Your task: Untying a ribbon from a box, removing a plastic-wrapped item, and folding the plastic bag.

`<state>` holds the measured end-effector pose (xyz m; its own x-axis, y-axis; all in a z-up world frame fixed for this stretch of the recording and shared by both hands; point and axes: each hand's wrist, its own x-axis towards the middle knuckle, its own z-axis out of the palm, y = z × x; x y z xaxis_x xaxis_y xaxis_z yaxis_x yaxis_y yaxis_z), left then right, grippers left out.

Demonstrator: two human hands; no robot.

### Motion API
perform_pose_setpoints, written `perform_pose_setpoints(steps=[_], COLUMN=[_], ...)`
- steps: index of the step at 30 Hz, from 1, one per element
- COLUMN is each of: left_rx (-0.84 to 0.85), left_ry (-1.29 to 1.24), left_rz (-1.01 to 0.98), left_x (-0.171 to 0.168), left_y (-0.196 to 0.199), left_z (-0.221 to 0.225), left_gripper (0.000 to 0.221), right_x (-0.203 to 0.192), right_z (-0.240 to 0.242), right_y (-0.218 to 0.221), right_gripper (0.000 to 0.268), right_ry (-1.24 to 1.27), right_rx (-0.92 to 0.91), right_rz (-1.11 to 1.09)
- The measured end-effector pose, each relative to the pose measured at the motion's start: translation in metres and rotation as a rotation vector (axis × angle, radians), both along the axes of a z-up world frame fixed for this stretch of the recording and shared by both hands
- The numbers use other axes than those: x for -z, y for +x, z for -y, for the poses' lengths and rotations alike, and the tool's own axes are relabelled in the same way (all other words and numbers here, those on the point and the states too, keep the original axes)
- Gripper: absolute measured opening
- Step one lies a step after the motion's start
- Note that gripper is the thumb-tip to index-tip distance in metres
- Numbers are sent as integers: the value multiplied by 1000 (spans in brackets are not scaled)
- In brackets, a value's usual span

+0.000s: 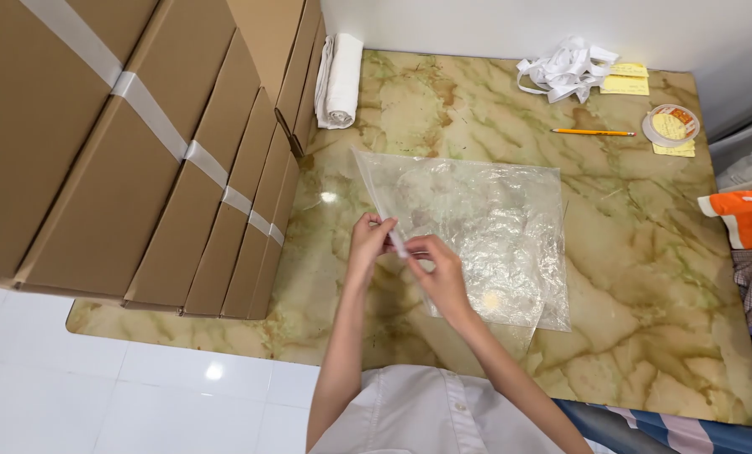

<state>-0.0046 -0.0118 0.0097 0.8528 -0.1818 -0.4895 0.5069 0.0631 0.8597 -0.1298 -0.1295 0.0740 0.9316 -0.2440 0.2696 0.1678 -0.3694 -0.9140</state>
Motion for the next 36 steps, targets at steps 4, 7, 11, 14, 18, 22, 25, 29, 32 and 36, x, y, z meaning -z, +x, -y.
perform_pose_setpoints(steps=[4, 7, 11, 14, 18, 22, 25, 29, 32, 36], left_rx=[44, 41, 152, 246, 597, 790, 718, 629, 542, 499], left_ry=[-95, -49, 373, 394, 278, 38, 17, 331, 447, 446], left_rz=[16, 52, 386, 621, 859, 851, 645, 672, 537, 295], left_x=[-43, -30, -53, -62, -48, -61, -27, 9, 23, 51], left_y=[-31, -35, -46, -56, -74, -84, -72, -63, -63, -63], left_z=[20, 30, 23, 34, 75, 100, 107, 98, 96, 104], left_gripper=[29, 21, 17, 16, 12, 15, 20, 31, 44, 58], right_x=[-31, -22, -27, -34, -30, 54, 99, 159, 164, 169], right_z=[18, 28, 41, 58, 84, 167, 223, 281, 290, 291], right_y=[-13, -14, -17, -11, -6, -21, -52, -78, -76, -77], right_gripper=[18, 16, 43, 60, 54, 20, 20, 23, 23, 26], right_ry=[-84, -119, 227, 511, 493, 274, 221, -187, -241, -310], right_rx=[102, 107, -243, -196, 170, 473, 555, 703, 720, 738], right_rz=[62, -15, -293, -416, -468, -382, -362, -671, -711, -724])
